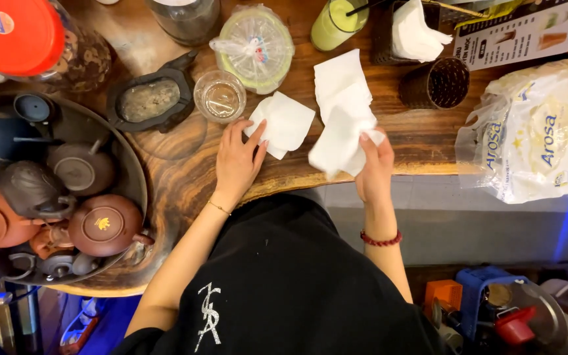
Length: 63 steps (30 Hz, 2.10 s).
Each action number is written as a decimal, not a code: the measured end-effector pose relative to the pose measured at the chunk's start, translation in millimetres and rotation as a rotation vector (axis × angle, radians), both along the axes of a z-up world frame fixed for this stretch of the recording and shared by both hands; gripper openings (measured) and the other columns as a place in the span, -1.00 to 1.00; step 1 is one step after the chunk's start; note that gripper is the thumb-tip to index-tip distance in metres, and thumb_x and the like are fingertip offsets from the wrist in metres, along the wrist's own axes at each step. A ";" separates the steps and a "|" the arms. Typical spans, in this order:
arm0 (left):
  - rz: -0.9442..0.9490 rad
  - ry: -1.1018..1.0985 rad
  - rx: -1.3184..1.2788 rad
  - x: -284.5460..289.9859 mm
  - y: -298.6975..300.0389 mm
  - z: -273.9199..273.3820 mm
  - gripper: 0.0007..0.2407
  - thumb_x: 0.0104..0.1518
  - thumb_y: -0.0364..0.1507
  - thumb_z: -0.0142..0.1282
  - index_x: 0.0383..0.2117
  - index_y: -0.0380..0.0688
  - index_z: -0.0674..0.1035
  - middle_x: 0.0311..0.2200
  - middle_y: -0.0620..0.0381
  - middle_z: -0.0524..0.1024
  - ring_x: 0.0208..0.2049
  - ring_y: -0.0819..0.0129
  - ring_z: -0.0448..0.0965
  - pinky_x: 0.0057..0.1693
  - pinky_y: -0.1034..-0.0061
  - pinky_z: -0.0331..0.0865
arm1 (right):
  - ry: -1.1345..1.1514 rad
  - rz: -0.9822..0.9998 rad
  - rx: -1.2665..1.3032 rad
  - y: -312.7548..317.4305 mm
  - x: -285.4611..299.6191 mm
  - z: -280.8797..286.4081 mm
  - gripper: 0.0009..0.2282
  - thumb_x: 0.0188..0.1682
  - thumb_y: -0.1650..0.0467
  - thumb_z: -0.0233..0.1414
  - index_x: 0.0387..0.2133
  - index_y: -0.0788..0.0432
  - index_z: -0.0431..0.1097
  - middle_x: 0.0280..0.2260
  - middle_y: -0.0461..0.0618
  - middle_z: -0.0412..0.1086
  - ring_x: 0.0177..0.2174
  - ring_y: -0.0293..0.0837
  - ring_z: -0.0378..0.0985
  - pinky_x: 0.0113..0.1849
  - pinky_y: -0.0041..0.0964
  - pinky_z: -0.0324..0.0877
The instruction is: Folding and arranging paper napkins neatly on a counter for customer use.
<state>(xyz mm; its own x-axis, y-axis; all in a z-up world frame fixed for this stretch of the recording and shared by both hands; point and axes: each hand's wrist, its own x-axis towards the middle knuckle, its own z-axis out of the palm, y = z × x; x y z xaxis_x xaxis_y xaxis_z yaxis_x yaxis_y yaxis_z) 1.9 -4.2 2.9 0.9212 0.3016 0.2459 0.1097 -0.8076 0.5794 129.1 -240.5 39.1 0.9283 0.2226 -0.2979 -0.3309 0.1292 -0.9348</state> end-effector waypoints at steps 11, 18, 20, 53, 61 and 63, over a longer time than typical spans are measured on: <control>0.064 -0.032 -0.066 -2.1 -3.1 -1.1 -0.70 0.18 -0.43 0.22 0.05 -0.11 0.59 0.02 -0.07 0.41 0.12 -0.06 0.40 0.20 0.16 0.34 | -0.148 0.683 -0.454 55.7 48.6 -41.3 -0.73 0.04 0.38 0.17 -0.05 0.29 0.43 -0.22 -0.01 0.52 -0.23 -0.31 0.49 -0.17 -0.34 0.43; 0.048 -0.033 -0.049 -6.0 -2.6 -2.4 -0.69 0.19 -0.43 0.22 0.07 -0.11 0.57 0.05 -0.08 0.40 0.18 -0.08 0.37 0.27 0.14 0.29 | -0.355 0.720 -0.529 64.9 47.5 -29.4 -0.75 0.03 0.40 0.16 -0.05 0.25 0.45 -0.19 0.05 0.56 -0.21 -0.19 0.55 -0.13 -0.29 0.45; 0.048 -0.036 -0.054 -6.0 -2.6 -1.3 -0.68 0.19 -0.43 0.22 0.08 -0.13 0.56 0.05 -0.08 0.40 0.18 -0.08 0.37 0.28 0.14 0.28 | -0.421 0.718 -0.524 68.7 44.8 -18.7 -0.74 0.04 0.42 0.15 -0.03 0.25 0.44 -0.17 0.07 0.55 -0.18 -0.15 0.57 -0.11 -0.27 0.44; -0.246 0.114 -0.080 12.5 -0.8 -31.1 -0.52 0.15 -0.36 0.13 0.22 -0.27 0.39 0.27 -0.10 0.32 0.31 0.03 0.28 0.38 0.17 0.12 | -0.930 0.502 -0.467 170.8 -18.7 3.6 -0.25 -0.21 0.24 0.38 0.18 0.31 0.14 0.15 0.26 0.22 0.16 0.22 0.26 0.16 0.00 0.24; -0.127 0.018 0.070 -21.8 22.3 -27.0 -0.71 0.09 -0.37 0.17 -0.11 -0.28 0.61 -0.01 -0.11 0.55 0.17 -0.02 0.41 0.36 0.09 0.17 | -0.953 0.534 -0.546 205.9 -14.5 -4.7 -0.19 -0.23 0.25 0.41 0.24 0.28 0.11 0.13 0.22 0.25 0.14 0.22 0.27 0.15 -0.03 0.27; -0.127 -0.007 0.089 -22.5 24.3 -26.6 -0.73 0.09 -0.37 0.18 -0.13 -0.26 0.61 -0.03 -0.10 0.54 0.16 -0.03 0.42 0.35 0.08 0.17 | -0.989 0.543 -0.528 207.0 -13.9 5.2 -0.20 -0.24 0.27 0.41 0.24 0.28 0.11 0.13 0.22 0.25 0.14 0.22 0.27 0.16 -0.02 0.27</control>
